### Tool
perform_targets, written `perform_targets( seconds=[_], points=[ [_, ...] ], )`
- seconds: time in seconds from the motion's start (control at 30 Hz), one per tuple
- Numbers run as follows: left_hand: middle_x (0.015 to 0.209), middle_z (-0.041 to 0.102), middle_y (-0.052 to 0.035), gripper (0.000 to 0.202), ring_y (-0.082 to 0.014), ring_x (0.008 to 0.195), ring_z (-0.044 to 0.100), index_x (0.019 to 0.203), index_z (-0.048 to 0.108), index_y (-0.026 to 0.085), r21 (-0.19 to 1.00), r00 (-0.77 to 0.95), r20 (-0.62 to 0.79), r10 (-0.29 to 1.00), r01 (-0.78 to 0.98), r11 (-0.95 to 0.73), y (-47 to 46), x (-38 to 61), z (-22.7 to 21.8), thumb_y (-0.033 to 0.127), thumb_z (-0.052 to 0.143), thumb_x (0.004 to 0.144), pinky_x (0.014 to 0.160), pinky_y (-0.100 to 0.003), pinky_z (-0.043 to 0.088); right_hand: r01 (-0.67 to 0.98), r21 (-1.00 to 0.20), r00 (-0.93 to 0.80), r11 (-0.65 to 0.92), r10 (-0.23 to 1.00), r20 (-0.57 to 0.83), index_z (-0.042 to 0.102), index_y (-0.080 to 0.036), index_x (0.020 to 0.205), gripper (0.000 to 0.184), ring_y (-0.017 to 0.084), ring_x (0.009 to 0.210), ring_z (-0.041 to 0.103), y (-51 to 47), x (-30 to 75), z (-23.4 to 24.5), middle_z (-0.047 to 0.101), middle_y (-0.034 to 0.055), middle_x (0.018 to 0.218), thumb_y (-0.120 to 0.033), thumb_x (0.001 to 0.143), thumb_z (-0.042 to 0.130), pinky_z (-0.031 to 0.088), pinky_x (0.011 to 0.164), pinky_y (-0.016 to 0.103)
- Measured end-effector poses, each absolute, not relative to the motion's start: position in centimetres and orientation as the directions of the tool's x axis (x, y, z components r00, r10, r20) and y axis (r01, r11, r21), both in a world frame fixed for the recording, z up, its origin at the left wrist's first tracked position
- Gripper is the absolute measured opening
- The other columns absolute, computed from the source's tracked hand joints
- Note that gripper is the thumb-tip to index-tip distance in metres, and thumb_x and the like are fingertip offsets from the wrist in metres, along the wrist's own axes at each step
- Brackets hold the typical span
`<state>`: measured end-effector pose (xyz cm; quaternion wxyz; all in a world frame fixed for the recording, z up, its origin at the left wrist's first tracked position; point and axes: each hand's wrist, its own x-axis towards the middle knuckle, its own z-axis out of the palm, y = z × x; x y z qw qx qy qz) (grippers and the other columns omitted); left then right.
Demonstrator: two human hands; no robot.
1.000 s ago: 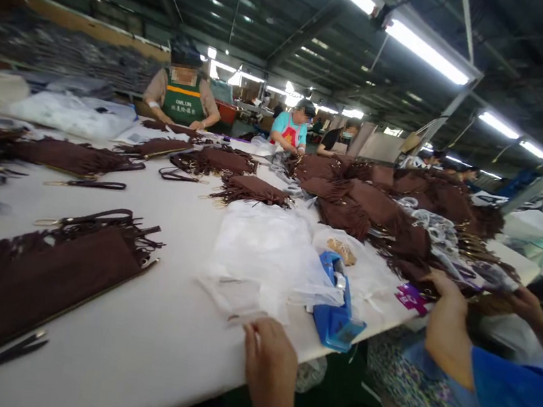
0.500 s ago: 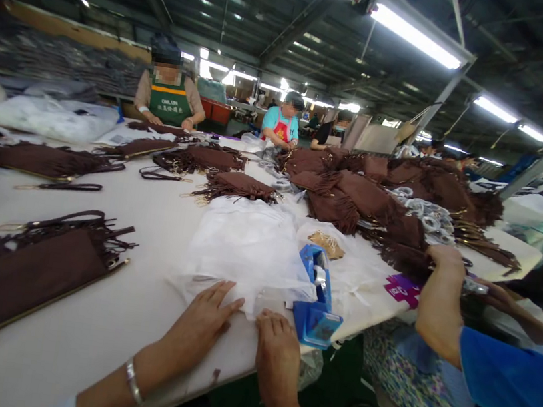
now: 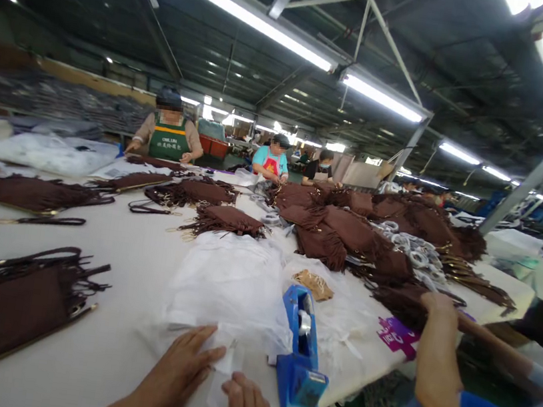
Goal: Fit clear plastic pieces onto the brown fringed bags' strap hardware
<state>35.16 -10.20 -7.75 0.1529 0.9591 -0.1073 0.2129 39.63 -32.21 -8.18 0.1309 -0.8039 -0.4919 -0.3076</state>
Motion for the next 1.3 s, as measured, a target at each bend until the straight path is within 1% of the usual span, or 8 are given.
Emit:
perform_targets(
  seconds=[0.1,0.43,0.53,0.7,0.9,1.0,1.13,1.3],
  points=[
    [0.141,0.046,-0.0128,0.040,-0.0316,0.129,0.046,0.126,0.057,0.028,0.265,0.901,0.418,-0.116,-0.244,-0.933,-10.4,34.8,-7.1,0.012,0.054,0.089,0.103,-0.054,0.047,0.858,0.132,0.318,-0.496,0.717,0.621,0.057,-0.016,0.115,0.050,0.021,0.089,0.069,-33.0,40.2,-9.1,0.072,0.0095,0.102,-0.059,0.090,0.051,0.054,0.070,0.027],
    [0.145,0.043,-0.0131,0.039,-0.0315,0.134,0.041,0.130,0.055,0.030,0.365,0.922,0.379,-0.075,-0.223,-0.904,-10.5,33.8,-6.5,0.016,0.046,0.095,0.108,-0.056,0.040,0.840,0.002,0.418,-0.543,0.649,0.635,0.060,-0.023,0.088,0.025,0.018,0.084,0.066,-32.4,39.0,-10.2,0.071,0.0020,0.091,-0.016,0.098,0.038,0.050,0.077,0.027],
    [0.145,0.042,-0.0144,0.043,-0.0332,0.135,0.037,0.129,0.057,0.027,0.521,0.932,0.362,-0.033,-0.231,-0.822,-10.6,33.8,-6.3,0.009,0.046,0.092,0.111,-0.059,0.033,0.811,-0.319,0.583,-0.490,0.641,0.499,0.059,-0.023,0.088,0.025,0.015,0.075,0.064,-32.2,36.5,-6.9,0.067,0.0001,0.080,-0.028,0.100,0.038,0.050,0.069,0.022],
    [0.143,0.046,-0.0156,0.040,-0.0304,0.135,0.037,0.119,0.066,0.017,0.805,0.957,0.289,0.037,-0.222,-0.550,-10.0,33.9,-5.1,0.004,0.049,0.084,0.116,-0.054,0.023,0.211,-0.927,0.813,-0.311,0.582,-0.010,0.054,-0.019,0.074,0.038,0.014,0.063,0.056,-30.4,33.2,0.7,0.058,-0.0012,0.067,-0.050,0.095,0.046,0.045,0.060,0.022],
    [0.124,0.062,-0.0135,0.052,-0.0227,0.115,0.058,0.128,0.057,0.013,0.990,0.987,0.135,0.088,-0.130,-0.055,-7.4,28.8,0.5,0.038,0.020,0.102,0.098,-0.039,0.047,0.028,-0.984,0.775,-0.176,0.626,-0.089,0.054,-0.018,0.072,0.040,0.012,0.059,0.050,-27.1,32.7,2.6,0.053,-0.0021,0.063,-0.055,0.089,0.055,0.042,0.056,0.022],
    [0.112,0.067,-0.0109,0.049,-0.0223,0.103,0.059,0.117,0.065,0.013,0.981,0.993,0.033,0.115,-0.054,0.188,-5.7,24.9,2.7,0.052,0.043,0.095,0.093,-0.035,0.045,0.046,-0.990,0.731,-0.137,0.680,-0.060,0.056,-0.019,0.075,0.039,0.012,0.060,0.051,-25.1,32.5,1.9,0.055,-0.0014,0.065,-0.054,0.090,0.055,0.043,0.056,0.022],
    [0.077,0.064,-0.0013,0.031,-0.0140,0.071,0.054,0.087,0.069,0.012,0.966,0.984,-0.060,0.167,0.015,0.257,-3.3,20.9,2.6,0.032,0.081,0.066,0.068,-0.024,0.041,0.094,-0.988,0.670,-0.122,0.742,-0.028,0.058,-0.019,0.074,0.038,0.013,0.060,0.053,-22.1,32.1,1.5,0.057,-0.0010,0.064,-0.054,0.089,0.056,0.044,0.056,0.023],
    [0.060,0.061,-0.0011,0.019,-0.0126,0.057,0.049,0.065,0.062,0.012,0.975,0.914,-0.132,0.383,0.049,0.218,-1.2,17.1,0.8,0.027,0.073,0.067,0.057,-0.023,0.034,0.137,-0.983,0.583,-0.122,0.812,-0.020,0.065,-0.022,0.096,0.039,0.019,0.075,0.063,-18.2,30.3,1.5,0.067,0.0028,0.084,-0.057,0.090,0.050,0.051,0.073,0.031]
  ],
)
